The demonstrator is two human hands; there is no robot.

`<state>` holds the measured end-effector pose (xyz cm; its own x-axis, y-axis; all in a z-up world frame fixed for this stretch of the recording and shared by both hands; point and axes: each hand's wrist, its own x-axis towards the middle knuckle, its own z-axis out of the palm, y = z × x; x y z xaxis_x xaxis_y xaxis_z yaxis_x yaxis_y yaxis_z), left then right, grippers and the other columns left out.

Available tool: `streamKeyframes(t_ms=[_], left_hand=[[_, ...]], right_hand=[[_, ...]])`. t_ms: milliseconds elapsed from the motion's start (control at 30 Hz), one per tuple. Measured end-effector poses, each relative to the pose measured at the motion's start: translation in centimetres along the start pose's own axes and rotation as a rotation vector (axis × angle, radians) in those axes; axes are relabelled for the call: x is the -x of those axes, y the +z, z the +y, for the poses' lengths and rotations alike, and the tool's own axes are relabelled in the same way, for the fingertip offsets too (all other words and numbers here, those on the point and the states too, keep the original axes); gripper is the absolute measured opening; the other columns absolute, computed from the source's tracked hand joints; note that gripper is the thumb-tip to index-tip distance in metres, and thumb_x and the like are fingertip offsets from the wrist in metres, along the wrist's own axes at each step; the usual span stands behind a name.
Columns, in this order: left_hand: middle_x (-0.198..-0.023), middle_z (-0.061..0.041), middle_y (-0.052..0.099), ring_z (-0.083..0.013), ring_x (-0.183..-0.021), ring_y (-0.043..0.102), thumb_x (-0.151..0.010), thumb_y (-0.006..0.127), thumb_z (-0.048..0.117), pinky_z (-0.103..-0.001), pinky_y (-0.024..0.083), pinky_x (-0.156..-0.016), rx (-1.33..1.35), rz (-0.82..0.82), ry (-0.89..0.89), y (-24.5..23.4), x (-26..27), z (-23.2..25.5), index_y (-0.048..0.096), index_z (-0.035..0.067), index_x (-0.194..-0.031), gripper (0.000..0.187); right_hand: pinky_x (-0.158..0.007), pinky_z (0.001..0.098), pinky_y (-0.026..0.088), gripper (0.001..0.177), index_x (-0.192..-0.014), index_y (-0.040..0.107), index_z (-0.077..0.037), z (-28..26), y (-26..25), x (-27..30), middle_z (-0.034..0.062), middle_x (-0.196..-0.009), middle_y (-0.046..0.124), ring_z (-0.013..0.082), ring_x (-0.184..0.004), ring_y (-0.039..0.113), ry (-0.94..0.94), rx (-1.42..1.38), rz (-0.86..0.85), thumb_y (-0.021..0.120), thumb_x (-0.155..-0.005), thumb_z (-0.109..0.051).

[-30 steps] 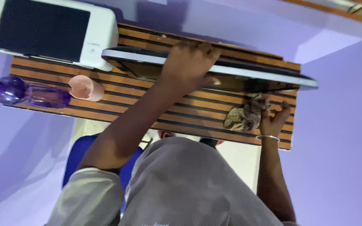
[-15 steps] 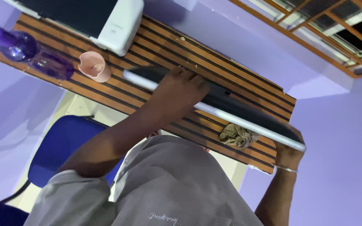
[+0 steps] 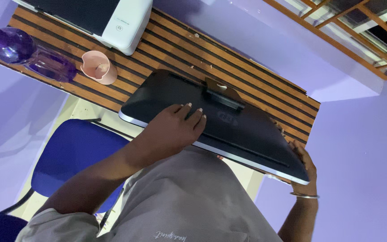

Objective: The person wipes the back and front of a computer monitor with a cloth before repositioning it on a desk.

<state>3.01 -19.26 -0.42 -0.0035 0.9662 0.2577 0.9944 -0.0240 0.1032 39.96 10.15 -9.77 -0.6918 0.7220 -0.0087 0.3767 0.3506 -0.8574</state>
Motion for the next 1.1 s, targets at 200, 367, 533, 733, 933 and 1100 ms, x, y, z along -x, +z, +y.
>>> streamKeyframes(t_ms=[200, 367, 533, 733, 933, 1100], left_hand=[[-0.125, -0.020, 0.069, -0.0379, -0.116, 0.067, -0.081, 0.068, 0.011, -0.046, 0.054, -0.099, 0.026, 0.040, -0.062, 0.4, 0.6, -0.1, 0.065, -0.003, -0.123, 0.045], [-0.127, -0.019, 0.068, -0.0376, -0.119, 0.066, -0.079, 0.069, 0.008, -0.044, 0.053, -0.102, 0.033, -0.017, -0.089, 0.7, 2.5, 0.0, 0.065, -0.001, -0.122, 0.044], [-0.121, -0.016, 0.071, -0.0345, -0.111, 0.069, -0.053, 0.079, 0.046, -0.048, 0.053, -0.096, 0.233, 0.108, -0.100, -0.3, 2.6, -1.3, 0.069, 0.001, -0.115, 0.078], [-0.109, -0.016, 0.073, -0.0388, -0.103, 0.071, -0.085, 0.074, 0.058, -0.048, 0.054, -0.091, 0.470, 0.097, -0.766, -2.0, 7.0, -6.4, 0.072, 0.006, -0.117, 0.062], [-0.125, -0.018, 0.069, -0.0289, -0.120, 0.064, -0.091, 0.061, 0.060, -0.040, 0.047, -0.104, 1.293, -0.035, -1.400, 3.1, 8.8, -8.4, 0.057, 0.001, -0.133, 0.073], [-0.133, -0.018, 0.063, -0.0263, -0.129, 0.055, -0.087, 0.076, 0.042, -0.037, 0.039, -0.110, 1.460, 0.100, -1.316, 6.4, 11.1, -8.2, 0.049, -0.003, -0.142, 0.076]], right_hand=[[-0.093, 0.0403, 0.060, 0.053, -0.138, 0.054, -0.003, 1.7, -1.4, 0.9, 0.0204, -0.131, 0.066, 0.0265, -0.117, 0.066, 0.420, -0.651, -0.044, 0.068, -0.092, -0.023], [-0.084, 0.0404, 0.060, 0.067, -0.119, 0.064, 0.017, 6.5, 0.2, 1.9, 0.0262, -0.111, 0.071, 0.0321, -0.096, 0.071, 0.816, -0.829, 0.086, 0.059, -0.105, -0.048], [-0.073, 0.0371, 0.058, 0.031, -0.122, 0.066, 0.014, 11.1, -0.9, 1.8, 0.0285, -0.108, 0.072, 0.0306, -0.087, 0.073, 0.732, -1.070, -0.078, 0.065, -0.109, -0.014], [-0.078, 0.0328, 0.065, 0.028, -0.115, 0.068, 0.004, 8.8, 0.1, 1.4, 0.0157, -0.103, 0.075, 0.0215, -0.085, 0.077, 0.917, -0.883, 0.154, 0.061, -0.098, -0.016], [-0.075, 0.0349, 0.064, 0.029, -0.115, 0.065, 0.013, 8.9, 0.3, 0.5, 0.0248, -0.101, 0.074, 0.0273, -0.084, 0.076, 0.761, -0.940, 0.000, 0.065, -0.104, -0.014], [-0.075, 0.0333, 0.065, 0.026, -0.116, 0.064, 0.009, 5.8, -0.3, -2.0, 0.0187, -0.101, 0.074, 0.0228, -0.083, 0.077, 0.755, -0.830, 0.052, 0.064, -0.098, -0.011]])
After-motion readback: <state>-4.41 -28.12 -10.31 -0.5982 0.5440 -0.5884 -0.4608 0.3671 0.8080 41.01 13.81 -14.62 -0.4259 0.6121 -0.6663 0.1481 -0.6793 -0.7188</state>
